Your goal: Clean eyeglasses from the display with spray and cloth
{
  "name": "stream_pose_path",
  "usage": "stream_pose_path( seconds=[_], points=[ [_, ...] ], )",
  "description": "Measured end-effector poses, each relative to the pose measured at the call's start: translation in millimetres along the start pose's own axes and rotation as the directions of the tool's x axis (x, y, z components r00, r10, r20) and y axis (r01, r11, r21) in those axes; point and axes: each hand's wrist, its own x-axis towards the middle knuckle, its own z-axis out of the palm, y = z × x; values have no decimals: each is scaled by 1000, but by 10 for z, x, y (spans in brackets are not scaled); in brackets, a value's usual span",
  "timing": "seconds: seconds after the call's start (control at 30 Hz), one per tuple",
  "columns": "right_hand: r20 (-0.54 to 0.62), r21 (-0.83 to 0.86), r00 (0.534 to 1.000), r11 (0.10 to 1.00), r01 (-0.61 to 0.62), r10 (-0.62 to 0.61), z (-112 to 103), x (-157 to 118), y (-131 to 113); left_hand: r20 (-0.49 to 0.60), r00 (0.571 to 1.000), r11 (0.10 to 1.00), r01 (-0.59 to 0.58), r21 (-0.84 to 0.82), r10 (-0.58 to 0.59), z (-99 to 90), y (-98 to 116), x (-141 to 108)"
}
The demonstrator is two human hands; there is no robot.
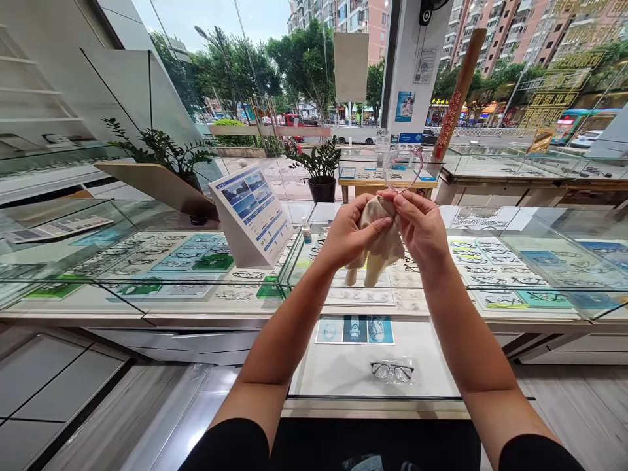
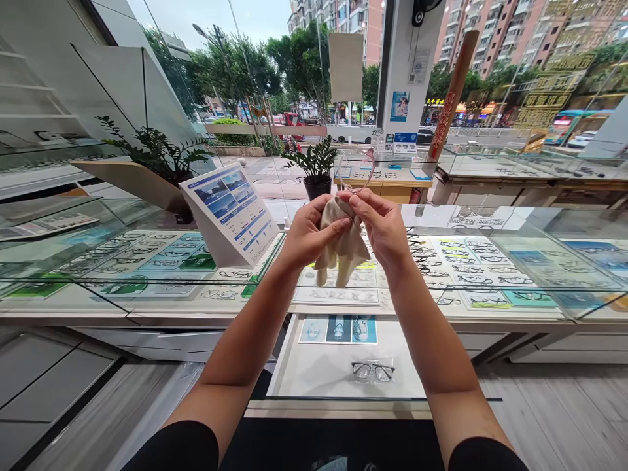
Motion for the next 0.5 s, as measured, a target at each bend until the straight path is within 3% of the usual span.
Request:
stream_pose_path(
  seconds=[0.13,0.23,0.3,0.43,0.5],
  points=[
    [44,-43,999,999,9,-7,67,-43,31,-153,986,998,-63,9,64,100,-16,0],
    [88,-43,996,999,29,-25,84,-58,39,-203,973,994,-109,30,112,99,8,8],
    [82,-51,995,997,53,-49,67,-52,30,-180,976,993,-114,43,120,52,34,12],
    [31,-100,998,993,55,-52,-4,-21,5,5,998,997,-56,55,56,-56,78,10],
    [26,-105,999,993,46,-44,-27,-9,7,46,999,998,-22,58,20,-58,72,5]
  ],
)
